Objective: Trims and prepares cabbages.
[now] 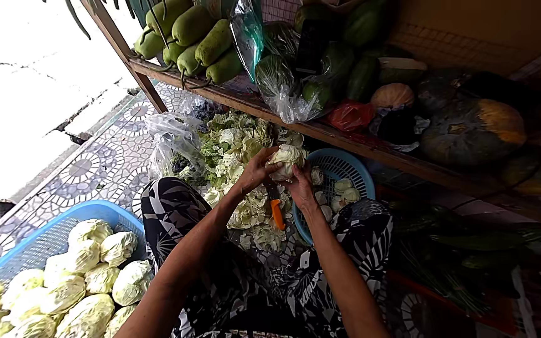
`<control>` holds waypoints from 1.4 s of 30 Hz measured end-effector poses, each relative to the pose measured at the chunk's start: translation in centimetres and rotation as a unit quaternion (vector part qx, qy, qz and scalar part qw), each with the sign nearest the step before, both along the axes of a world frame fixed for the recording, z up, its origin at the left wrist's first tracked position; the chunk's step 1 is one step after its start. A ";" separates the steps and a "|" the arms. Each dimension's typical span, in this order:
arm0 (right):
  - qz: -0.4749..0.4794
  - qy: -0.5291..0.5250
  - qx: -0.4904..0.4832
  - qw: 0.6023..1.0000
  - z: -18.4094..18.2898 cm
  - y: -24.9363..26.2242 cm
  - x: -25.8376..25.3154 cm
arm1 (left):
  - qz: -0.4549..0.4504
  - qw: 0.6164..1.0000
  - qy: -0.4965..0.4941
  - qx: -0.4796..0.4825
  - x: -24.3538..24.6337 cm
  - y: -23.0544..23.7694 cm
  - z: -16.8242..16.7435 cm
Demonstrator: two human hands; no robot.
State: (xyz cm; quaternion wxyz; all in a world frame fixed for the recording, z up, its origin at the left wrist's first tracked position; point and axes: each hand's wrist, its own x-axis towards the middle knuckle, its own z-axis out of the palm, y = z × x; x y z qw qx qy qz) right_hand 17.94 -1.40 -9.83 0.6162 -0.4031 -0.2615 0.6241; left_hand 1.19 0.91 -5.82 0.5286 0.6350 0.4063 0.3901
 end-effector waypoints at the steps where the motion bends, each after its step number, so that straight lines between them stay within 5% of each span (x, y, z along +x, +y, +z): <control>1: 0.003 0.014 0.001 1.000 -0.1 0.1 0.1 | 0.009 1.000 -0.011 0.002 -0.1 0.1 -0.1; 7: 0.013 0.079 0.014 0.997 -0.4 0.1 0.6 | 0.044 0.995 -0.092 -0.023 -0.2 0.6 -1.2; 10: -0.004 0.018 0.001 1.000 -0.5 0.2 0.4 | 0.031 0.997 -0.074 -0.016 0.1 0.6 -1.4; 14: -0.074 -0.045 -0.019 0.996 -0.7 0.1 -0.4 | 0.099 0.991 0.083 -0.022 1.1 -0.1 -0.8; 18: -0.047 -0.013 0.012 0.999 -1.7 0.0 0.0 | 0.153 0.956 0.250 0.001 0.9 -0.2 -0.5; 25: -0.029 0.137 -0.056 0.989 -0.5 -0.4 1.2 | 0.177 0.902 0.392 -0.035 -1.8 0.4 -1.3; 29: -0.014 0.139 -0.070 0.988 -0.6 -0.4 1.6 | 0.151 0.887 0.432 -0.058 -1.7 1.3 -2.7; 32: -0.009 0.144 -0.054 0.988 -0.9 -0.4 0.9 | 0.142 0.926 0.339 -0.088 -0.9 1.2 -2.1; 34: 0.010 0.142 -0.042 0.989 -0.9 -0.3 0.5 | 0.056 0.970 0.160 -0.176 -0.2 0.8 -1.4; 36: 0.038 0.098 -0.044 0.993 -1.0 -0.2 0.4 | -0.027 0.974 0.015 -0.225 0.8 0.3 -1.7; 42: 0.017 0.001 -0.124 0.992 -0.9 1.2 1.1 | -0.018 0.982 0.060 -0.176 1.3 0.5 -2.2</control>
